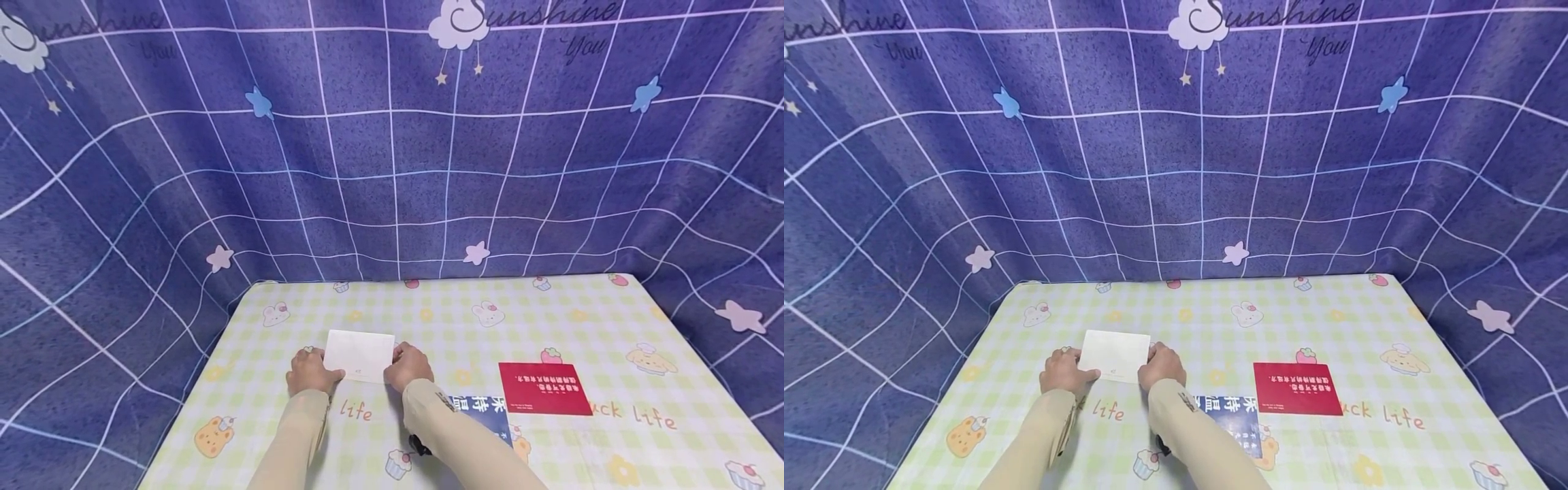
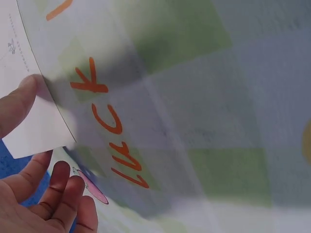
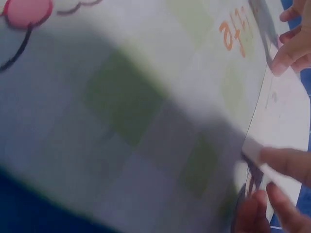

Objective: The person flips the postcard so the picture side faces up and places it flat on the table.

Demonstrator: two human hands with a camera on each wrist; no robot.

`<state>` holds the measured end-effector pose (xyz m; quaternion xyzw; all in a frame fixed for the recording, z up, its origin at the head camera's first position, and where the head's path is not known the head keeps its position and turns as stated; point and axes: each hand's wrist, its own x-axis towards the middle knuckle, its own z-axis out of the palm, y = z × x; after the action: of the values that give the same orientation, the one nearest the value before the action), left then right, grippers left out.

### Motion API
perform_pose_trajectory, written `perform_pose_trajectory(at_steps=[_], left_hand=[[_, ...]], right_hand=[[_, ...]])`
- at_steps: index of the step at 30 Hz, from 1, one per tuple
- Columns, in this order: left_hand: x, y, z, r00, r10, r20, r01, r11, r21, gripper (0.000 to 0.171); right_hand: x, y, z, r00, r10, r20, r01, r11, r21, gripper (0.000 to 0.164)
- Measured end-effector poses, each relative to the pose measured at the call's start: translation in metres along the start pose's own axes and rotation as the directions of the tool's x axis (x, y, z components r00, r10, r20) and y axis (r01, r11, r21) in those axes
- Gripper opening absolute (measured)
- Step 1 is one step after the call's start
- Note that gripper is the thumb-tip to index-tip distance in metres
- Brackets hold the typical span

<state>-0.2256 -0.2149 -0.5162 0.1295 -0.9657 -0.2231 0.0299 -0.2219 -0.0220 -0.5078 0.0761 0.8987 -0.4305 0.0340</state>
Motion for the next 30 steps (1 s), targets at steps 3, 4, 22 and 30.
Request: perform_pose_trajectory(at_steps=[3, 4, 22, 30], left_hand=[[0.000, 0.001, -0.001, 1.000, -0.005, -0.010, 0.005, 1.000, 0.002, 0.054], [0.000, 0.001, -0.002, 1.000, -0.010, -0.011, 0.010, 1.000, 0.004, 0.054], [-0.006, 0.008, -0.007, 1.000, -0.004, -0.025, 0.004, 1.000, -0.003, 0.049], [-0.007, 0.021, -0.015, 0.997, 0.056, -0.043, -0.056, 0.998, -0.001, 0.055]], right_hand=[[0.000, 0.001, -0.002, 0.999, -0.027, 0.043, 0.027, 0.999, -0.018, 0.029], [-0.001, 0.002, -0.002, 0.998, -0.033, 0.052, 0.034, 0.999, -0.026, 0.032], [0.003, 0.008, -0.008, 0.998, -0.068, 0.010, 0.069, 0.990, -0.127, 0.046], [0.007, 0.006, -0.027, 0.999, -0.047, 0.011, 0.047, 0.994, -0.095, 0.043]])
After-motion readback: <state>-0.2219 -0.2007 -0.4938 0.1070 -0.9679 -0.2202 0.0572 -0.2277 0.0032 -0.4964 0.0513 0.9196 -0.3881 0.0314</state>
